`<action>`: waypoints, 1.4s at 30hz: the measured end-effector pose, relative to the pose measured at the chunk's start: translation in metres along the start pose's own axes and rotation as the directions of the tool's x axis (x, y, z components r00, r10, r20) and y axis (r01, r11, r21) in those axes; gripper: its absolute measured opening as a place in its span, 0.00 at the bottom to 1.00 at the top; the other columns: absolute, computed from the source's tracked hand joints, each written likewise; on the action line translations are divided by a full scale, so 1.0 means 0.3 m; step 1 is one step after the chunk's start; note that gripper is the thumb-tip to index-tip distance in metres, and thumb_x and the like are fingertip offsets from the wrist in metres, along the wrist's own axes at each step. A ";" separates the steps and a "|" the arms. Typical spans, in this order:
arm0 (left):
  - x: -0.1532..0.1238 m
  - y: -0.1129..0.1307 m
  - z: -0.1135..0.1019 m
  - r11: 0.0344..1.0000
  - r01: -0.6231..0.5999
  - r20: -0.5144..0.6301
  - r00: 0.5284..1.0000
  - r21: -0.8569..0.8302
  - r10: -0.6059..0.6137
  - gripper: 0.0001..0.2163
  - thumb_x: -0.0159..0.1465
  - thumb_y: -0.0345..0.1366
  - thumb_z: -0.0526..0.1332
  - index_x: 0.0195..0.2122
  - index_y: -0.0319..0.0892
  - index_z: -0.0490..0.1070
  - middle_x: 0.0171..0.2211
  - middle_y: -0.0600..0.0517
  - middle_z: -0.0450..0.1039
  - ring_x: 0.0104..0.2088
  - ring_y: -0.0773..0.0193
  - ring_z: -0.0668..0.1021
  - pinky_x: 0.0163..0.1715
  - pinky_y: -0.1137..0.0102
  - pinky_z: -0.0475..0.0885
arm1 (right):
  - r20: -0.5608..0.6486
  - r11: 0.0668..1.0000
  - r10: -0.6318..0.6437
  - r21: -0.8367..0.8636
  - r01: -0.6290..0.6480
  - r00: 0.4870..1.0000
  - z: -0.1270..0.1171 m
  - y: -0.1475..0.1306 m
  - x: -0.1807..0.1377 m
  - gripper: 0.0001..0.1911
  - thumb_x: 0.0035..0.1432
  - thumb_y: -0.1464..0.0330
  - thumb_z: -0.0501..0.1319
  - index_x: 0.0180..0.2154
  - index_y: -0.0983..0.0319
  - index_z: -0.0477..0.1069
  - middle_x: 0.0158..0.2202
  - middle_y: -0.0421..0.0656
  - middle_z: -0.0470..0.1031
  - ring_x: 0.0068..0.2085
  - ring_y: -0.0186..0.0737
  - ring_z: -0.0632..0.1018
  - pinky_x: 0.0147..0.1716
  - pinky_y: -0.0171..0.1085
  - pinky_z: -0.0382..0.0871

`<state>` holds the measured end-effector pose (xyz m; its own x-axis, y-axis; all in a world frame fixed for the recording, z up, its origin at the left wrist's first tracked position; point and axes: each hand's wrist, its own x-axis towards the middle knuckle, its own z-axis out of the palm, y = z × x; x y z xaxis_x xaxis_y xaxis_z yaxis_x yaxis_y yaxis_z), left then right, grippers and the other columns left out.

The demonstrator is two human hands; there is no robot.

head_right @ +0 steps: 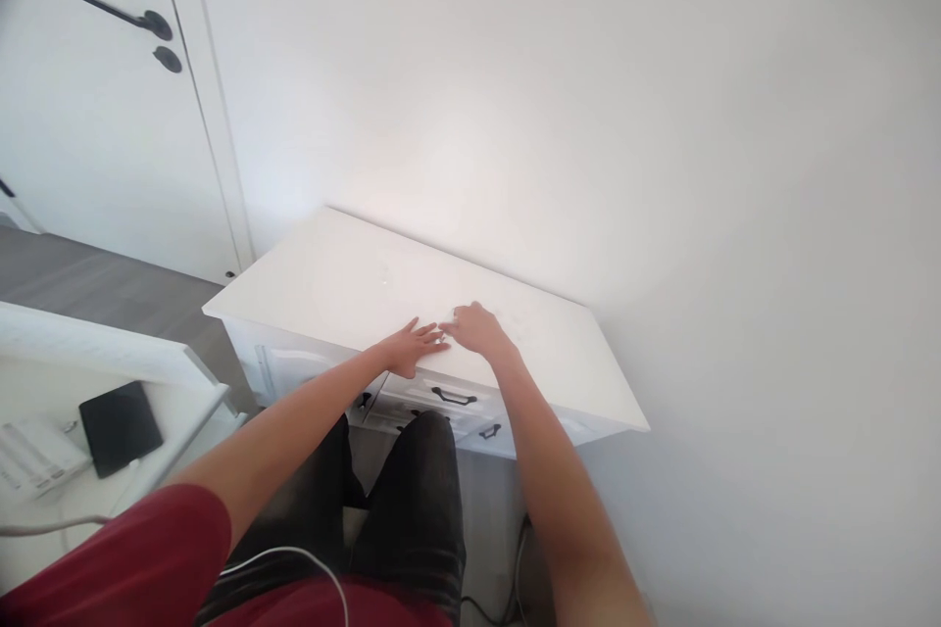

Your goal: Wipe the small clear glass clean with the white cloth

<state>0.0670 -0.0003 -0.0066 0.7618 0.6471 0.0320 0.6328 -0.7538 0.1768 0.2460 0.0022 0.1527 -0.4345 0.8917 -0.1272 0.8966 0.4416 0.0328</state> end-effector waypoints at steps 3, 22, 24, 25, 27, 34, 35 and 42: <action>-0.002 0.001 -0.002 1.000 -0.001 -0.013 1.000 -0.008 0.001 0.50 0.49 0.34 0.65 0.73 0.51 0.46 0.75 0.45 0.43 0.73 0.42 0.48 0.67 0.37 0.40 | 0.073 0.999 -0.032 -0.010 0.033 0.997 -0.015 0.012 0.013 0.10 0.60 0.64 0.64 0.39 0.64 0.78 0.42 0.51 0.80 0.44 0.45 0.77 0.35 0.34 0.62; -0.006 -0.003 -0.015 0.998 -0.008 -0.022 1.000 -0.069 0.007 0.52 0.49 0.36 0.69 0.73 0.54 0.44 0.74 0.44 0.44 0.73 0.39 0.48 0.67 0.38 0.40 | -0.032 0.989 0.018 0.147 -0.013 0.999 0.033 0.047 -0.018 0.07 0.58 0.63 0.66 0.39 0.57 0.77 0.39 0.42 0.80 0.40 0.41 0.77 0.34 0.33 0.61; -0.006 -0.005 -0.016 0.998 -0.006 -0.019 1.000 -0.065 0.004 0.53 0.48 0.37 0.70 0.73 0.54 0.44 0.75 0.44 0.43 0.73 0.39 0.48 0.67 0.38 0.40 | -0.005 0.988 -0.026 0.155 0.026 1.000 0.025 0.058 -0.022 0.07 0.59 0.63 0.66 0.39 0.57 0.77 0.39 0.41 0.81 0.39 0.40 0.77 0.34 0.33 0.61; -0.006 -0.006 -0.015 0.998 -0.006 -0.015 1.000 -0.062 0.005 0.53 0.48 0.37 0.70 0.73 0.54 0.44 0.75 0.44 0.43 0.73 0.40 0.48 0.67 0.38 0.40 | 0.002 0.987 -0.034 0.159 0.033 0.999 0.023 0.061 -0.023 0.08 0.59 0.63 0.65 0.40 0.57 0.77 0.39 0.42 0.81 0.39 0.40 0.77 0.33 0.33 0.61; -0.007 -0.006 -0.016 0.998 -0.007 -0.007 1.000 -0.055 0.007 0.53 0.48 0.37 0.70 0.73 0.53 0.44 0.75 0.44 0.43 0.73 0.40 0.48 0.67 0.39 0.40 | 0.016 0.989 -0.045 0.144 0.042 0.999 0.022 0.065 -0.023 0.10 0.60 0.64 0.64 0.43 0.57 0.76 0.40 0.42 0.81 0.39 0.41 0.78 0.32 0.33 0.61; -0.012 0.000 -0.026 0.999 0.001 -0.001 1.000 -0.043 -0.001 0.51 0.50 0.37 0.68 0.73 0.52 0.43 0.75 0.45 0.41 0.73 0.41 0.46 0.67 0.38 0.40 | 0.044 0.990 -0.125 0.063 0.123 0.991 0.020 0.080 -0.012 0.14 0.57 0.72 0.64 0.46 0.56 0.75 0.46 0.43 0.80 0.43 0.42 0.77 0.33 0.33 0.60; -0.010 -0.001 -0.025 0.999 0.001 0.001 1.000 -0.044 -0.001 0.51 0.50 0.38 0.69 0.73 0.52 0.43 0.75 0.45 0.41 0.73 0.41 0.46 0.67 0.38 0.40 | 0.041 0.991 -0.120 0.064 0.118 0.992 0.020 0.080 -0.010 0.14 0.57 0.71 0.65 0.46 0.56 0.75 0.46 0.43 0.80 0.44 0.43 0.77 0.34 0.33 0.60; 0.000 -0.014 -0.002 0.999 -0.011 -0.006 1.000 -0.037 0.011 0.52 0.48 0.38 0.70 0.73 0.56 0.45 0.74 0.45 0.45 0.73 0.40 0.47 0.66 0.37 0.39 | -0.077 0.988 0.084 0.134 -0.073 0.993 0.075 -0.004 0.001 0.11 0.62 0.63 0.61 0.46 0.56 0.72 0.41 0.44 0.80 0.40 0.44 0.79 0.32 0.34 0.62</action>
<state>0.0642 0.0031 -0.0067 0.7677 0.6396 0.0395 0.6190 -0.7562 0.2123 0.2466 -0.0002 0.1305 -0.3626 0.9307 -0.0471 0.9294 0.3575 -0.0915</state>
